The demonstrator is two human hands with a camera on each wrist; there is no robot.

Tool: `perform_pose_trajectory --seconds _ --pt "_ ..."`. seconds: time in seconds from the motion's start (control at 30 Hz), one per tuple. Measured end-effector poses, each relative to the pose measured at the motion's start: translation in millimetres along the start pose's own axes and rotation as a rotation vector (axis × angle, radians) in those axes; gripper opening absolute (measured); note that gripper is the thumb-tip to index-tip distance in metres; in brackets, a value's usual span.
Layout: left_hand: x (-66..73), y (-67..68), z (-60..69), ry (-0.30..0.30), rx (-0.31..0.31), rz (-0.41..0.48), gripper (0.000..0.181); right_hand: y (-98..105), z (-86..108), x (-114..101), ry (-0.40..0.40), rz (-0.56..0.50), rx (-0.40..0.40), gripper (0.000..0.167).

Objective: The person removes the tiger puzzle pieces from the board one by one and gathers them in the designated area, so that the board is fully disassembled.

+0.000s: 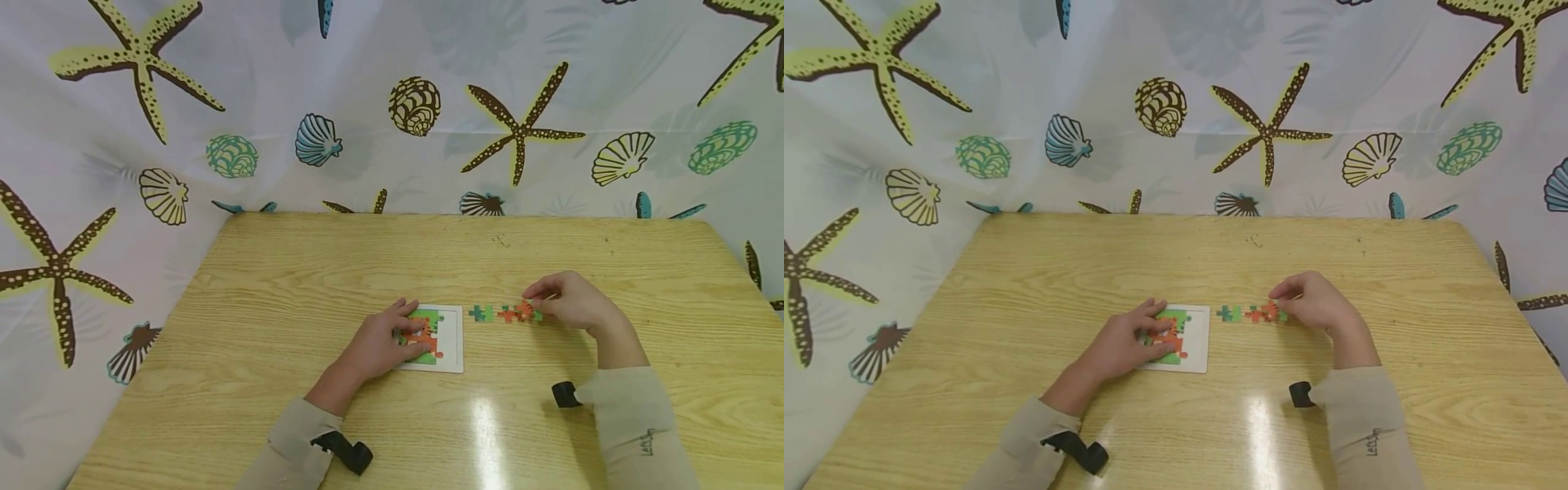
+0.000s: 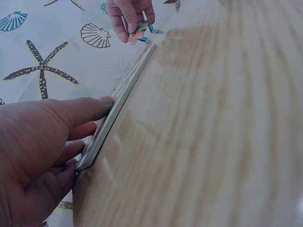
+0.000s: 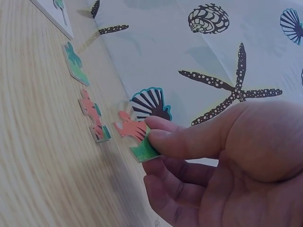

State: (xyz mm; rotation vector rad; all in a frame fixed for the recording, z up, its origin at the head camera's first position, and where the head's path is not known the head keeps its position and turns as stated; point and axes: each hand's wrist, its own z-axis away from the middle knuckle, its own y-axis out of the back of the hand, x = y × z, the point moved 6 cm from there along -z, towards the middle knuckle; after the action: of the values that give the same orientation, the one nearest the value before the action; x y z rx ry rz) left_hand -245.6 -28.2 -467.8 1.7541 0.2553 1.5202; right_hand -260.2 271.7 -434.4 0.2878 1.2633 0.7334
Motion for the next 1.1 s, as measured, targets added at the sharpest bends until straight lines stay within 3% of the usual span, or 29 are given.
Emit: perform_pose_trajectory --seconds 1.1 --pt "0.7 0.9 0.0 -0.001 -0.002 -0.001 0.043 6.1 -1.1 9.6 -0.036 0.086 0.050 0.020"
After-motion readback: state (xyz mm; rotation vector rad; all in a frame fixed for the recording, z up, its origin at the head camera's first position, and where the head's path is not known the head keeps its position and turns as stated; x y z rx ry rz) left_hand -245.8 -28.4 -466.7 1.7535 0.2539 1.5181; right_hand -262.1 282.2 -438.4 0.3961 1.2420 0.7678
